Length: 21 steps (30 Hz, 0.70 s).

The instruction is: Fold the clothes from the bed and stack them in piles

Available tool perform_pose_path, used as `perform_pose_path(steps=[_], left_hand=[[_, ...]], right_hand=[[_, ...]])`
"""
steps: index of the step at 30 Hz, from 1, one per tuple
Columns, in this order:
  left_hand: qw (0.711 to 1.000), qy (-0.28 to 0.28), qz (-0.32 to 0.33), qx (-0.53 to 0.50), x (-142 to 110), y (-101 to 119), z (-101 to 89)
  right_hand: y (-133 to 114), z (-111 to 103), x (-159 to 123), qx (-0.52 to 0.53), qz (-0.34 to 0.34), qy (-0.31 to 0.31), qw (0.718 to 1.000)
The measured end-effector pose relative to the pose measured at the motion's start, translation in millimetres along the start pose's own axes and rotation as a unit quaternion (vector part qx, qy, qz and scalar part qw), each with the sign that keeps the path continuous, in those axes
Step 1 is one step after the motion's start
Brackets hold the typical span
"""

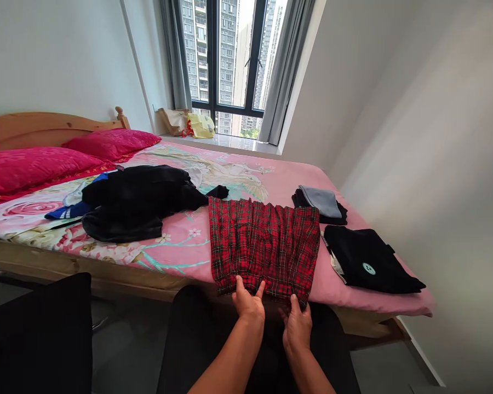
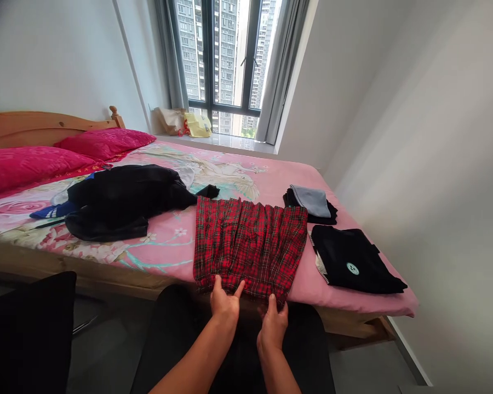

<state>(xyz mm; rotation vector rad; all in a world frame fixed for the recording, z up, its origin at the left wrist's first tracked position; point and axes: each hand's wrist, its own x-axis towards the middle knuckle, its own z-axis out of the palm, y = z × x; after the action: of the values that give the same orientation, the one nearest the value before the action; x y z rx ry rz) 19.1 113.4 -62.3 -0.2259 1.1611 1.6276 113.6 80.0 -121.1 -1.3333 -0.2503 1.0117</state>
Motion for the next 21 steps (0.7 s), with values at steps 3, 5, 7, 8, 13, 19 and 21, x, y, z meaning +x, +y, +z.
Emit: perform_pose_path(steps=[3, 5, 7, 8, 13, 19, 21], left_hand=[[0.999, -0.006, 0.025, 0.032, 2.0, -0.4, 5.3], [0.996, -0.031, 0.056, 0.065, 1.2, 0.8, 8.6], [0.985, -0.095, 0.092, 0.113, -3.3, 4.3, 10.3], [0.975, -0.14, 0.106, 0.139, -6.8, 6.8, 10.3], [0.829, -0.372, 0.252, 0.333, -25.3, 18.4, 2.7], [0.715, -0.362, 0.364, 0.476, -22.7, 17.4, -7.1], [0.697, -0.371, 0.389, 0.474, -17.0, 15.3, -8.0]], right_hand=[[1.9, -0.5, -0.3, -0.013, -0.007, -0.005, 1.0], [1.5, 0.2, -0.5, -0.03, -0.017, -0.01, 0.999], [-2.7, 3.2, -1.4, -0.051, -0.039, -0.023, 0.998], [-6.6, 5.7, -2.5, -0.061, -0.056, -0.036, 0.996], [-34.7, 22.9, -11.7, -0.108, -0.135, -0.171, 0.97], [-60.1, 24.9, -20.1, -0.165, -0.195, -0.238, 0.937], [-66.7, 22.1, -21.2, -0.188, -0.215, -0.235, 0.929]])
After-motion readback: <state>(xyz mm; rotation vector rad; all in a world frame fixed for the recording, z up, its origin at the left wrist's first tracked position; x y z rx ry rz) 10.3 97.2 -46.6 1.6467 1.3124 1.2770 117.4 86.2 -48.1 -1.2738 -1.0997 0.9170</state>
